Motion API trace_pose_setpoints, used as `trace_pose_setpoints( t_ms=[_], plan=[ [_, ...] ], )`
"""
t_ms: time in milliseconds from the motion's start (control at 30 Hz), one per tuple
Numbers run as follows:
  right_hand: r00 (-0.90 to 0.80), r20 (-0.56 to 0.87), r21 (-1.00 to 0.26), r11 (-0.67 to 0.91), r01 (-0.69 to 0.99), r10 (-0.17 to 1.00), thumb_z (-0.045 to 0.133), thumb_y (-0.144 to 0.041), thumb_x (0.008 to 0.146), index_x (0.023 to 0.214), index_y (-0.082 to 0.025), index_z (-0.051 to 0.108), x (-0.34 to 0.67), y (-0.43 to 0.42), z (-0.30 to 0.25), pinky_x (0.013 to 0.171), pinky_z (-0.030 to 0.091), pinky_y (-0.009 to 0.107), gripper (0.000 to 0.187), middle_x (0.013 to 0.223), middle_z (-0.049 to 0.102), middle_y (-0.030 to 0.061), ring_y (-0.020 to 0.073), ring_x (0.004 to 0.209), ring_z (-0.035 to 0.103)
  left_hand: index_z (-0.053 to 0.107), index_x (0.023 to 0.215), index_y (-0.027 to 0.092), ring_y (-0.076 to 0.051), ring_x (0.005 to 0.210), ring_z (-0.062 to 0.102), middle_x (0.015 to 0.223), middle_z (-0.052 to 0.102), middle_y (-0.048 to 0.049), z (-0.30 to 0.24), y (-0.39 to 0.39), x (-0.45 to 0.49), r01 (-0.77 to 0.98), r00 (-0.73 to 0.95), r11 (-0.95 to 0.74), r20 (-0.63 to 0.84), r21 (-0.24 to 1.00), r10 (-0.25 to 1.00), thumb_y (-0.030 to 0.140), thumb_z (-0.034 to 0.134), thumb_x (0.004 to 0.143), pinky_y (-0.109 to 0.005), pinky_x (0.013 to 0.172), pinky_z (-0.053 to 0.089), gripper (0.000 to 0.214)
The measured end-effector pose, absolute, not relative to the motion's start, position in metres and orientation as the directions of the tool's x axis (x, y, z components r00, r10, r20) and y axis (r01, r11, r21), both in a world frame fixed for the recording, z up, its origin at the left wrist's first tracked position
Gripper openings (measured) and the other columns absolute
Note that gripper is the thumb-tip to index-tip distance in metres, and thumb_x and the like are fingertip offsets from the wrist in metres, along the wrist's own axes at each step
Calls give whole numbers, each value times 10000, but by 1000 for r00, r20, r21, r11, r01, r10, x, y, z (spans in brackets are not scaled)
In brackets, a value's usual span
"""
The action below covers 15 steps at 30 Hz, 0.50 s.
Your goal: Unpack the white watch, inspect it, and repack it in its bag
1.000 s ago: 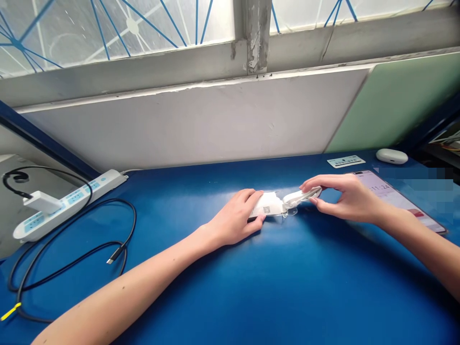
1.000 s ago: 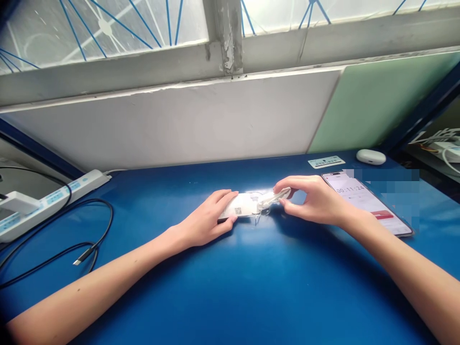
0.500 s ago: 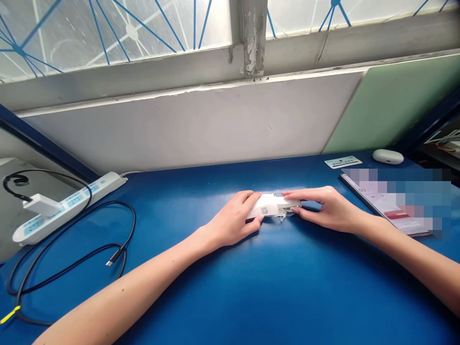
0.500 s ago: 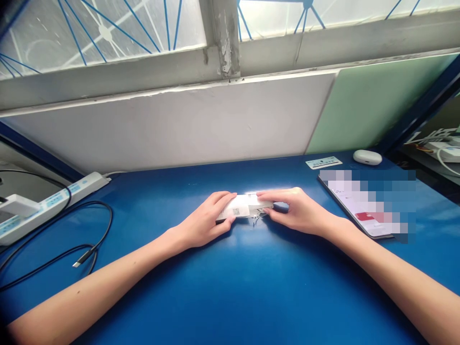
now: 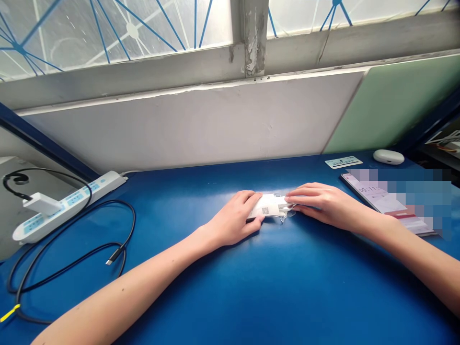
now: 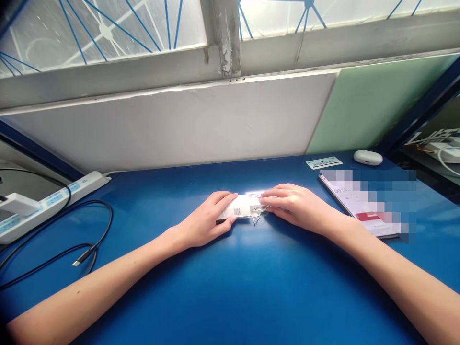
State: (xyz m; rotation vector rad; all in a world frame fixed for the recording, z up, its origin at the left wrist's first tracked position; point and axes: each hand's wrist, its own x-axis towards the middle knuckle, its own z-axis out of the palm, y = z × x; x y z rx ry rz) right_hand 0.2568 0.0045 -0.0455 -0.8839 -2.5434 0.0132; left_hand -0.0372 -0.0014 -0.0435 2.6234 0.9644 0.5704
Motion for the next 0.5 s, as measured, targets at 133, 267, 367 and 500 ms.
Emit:
trace_pose_setpoints(
  t_ms=[133,267,367,500],
  plan=[
    [-689,388,-204,786,583,612,507,-231,978,1223,-292,694,249,-1,-44,841,573,418,314,1178,738,65,255,1014,688,446,1416,163,-304,1272,516,1380,526,-175,-42,-2,-37,566,697,-725,242,393,675,339,529,967,-473,1067,473,490],
    [-684,357,-245,771,589,636,503,-225,972,1280,-286,657,240,-9,-41,905,566,456,350,1233,709,88,279,1112,652,441,1420,181,-303,1282,509,1382,526,-164,-42,-2,-37,567,697,-725,242,390,675,344,530,967,-480,1076,463,489],
    [-661,375,-244,757,606,650,529,-239,957,1264,-263,666,243,-8,-39,942,555,472,338,1281,679,108,296,1167,627,439,1421,172,-298,1280,513,1388,518,-166,-42,-2,-37,572,698,-726,238,381,675,347,524,969,-469,1083,459,492],
    [-629,405,-245,741,625,664,558,-256,940,1082,-258,748,249,-4,-39,982,538,498,237,1287,673,103,315,1221,596,442,1418,175,-305,1285,506,1389,519,-169,-42,-2,-37,573,698,-725,237,383,676,346,534,963,-479,1082,458,495]
  ],
)
